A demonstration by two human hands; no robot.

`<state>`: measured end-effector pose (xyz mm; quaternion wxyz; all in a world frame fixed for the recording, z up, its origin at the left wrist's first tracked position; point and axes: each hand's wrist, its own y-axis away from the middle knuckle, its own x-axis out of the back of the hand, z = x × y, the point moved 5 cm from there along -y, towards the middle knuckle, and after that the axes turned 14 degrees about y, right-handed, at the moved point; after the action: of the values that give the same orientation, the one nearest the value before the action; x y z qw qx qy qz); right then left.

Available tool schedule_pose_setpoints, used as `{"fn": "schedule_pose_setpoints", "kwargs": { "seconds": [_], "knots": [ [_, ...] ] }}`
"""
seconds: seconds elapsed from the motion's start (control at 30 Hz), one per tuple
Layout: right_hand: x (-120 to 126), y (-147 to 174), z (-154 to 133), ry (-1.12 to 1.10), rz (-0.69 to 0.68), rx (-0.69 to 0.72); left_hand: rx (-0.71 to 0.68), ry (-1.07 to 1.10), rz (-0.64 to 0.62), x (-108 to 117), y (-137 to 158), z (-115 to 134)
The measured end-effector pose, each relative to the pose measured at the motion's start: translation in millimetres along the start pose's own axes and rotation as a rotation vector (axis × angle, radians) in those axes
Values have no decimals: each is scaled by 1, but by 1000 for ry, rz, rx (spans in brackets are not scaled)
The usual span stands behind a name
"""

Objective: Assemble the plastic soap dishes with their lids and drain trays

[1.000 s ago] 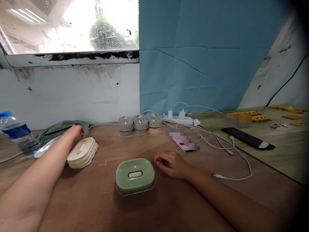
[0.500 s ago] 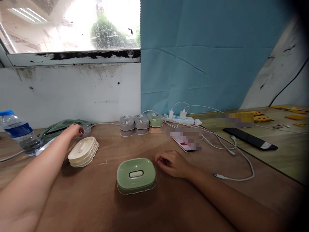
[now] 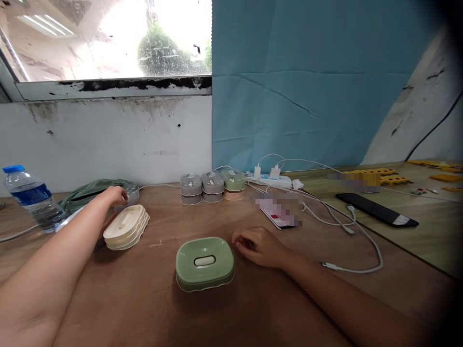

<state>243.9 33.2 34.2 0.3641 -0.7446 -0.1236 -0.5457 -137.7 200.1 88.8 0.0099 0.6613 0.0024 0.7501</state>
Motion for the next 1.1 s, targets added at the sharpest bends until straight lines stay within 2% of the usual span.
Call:
{"fn": "schedule_pose_setpoints", "kwargs": {
  "seconds": [0.1, 0.17, 0.27, 0.3, 0.33, 0.37, 0.4, 0.43, 0.5, 0.6, 0.7, 0.87, 1.1],
  "knots": [
    [0, -1, -1, -12, -4, -9, 1, 49, 56, 8, 0, 6],
    [2, -1, -2, -32, 3, -20, -18, 103, 139, 17, 6, 19],
    [7, -2, -8, -122, 35, -5, -90, 228, 353, 30, 38, 58],
    [8, -2, -11, -166, 43, 8, -124, 258, 379, 29, 56, 75],
    [8, -3, -15, -209, 45, 15, -186, 312, 375, 23, 76, 93],
    [7, -3, -18, -247, 37, 11, -310, 480, 319, 14, 99, 113],
    [4, -3, -22, -276, 14, -2, -446, 605, 213, 1, 122, 132],
    [-1, -3, -25, -295, -19, -23, -561, 660, 86, -16, 145, 148],
    [-13, -4, -33, -314, -87, -66, -667, 676, -32, -47, 180, 165],
    [-28, -6, -42, -363, -111, -92, -652, 735, -37, -82, 199, 164],
    [-35, -7, -45, -434, -99, -135, -523, 940, -14, -97, 189, 152],
    [-34, -6, -36, -543, -61, -261, -449, 1236, -10, -100, 175, 147],
    [-30, -7, -37, -598, -57, -259, -456, 1504, -106, -101, 171, 150]
  ]
}}
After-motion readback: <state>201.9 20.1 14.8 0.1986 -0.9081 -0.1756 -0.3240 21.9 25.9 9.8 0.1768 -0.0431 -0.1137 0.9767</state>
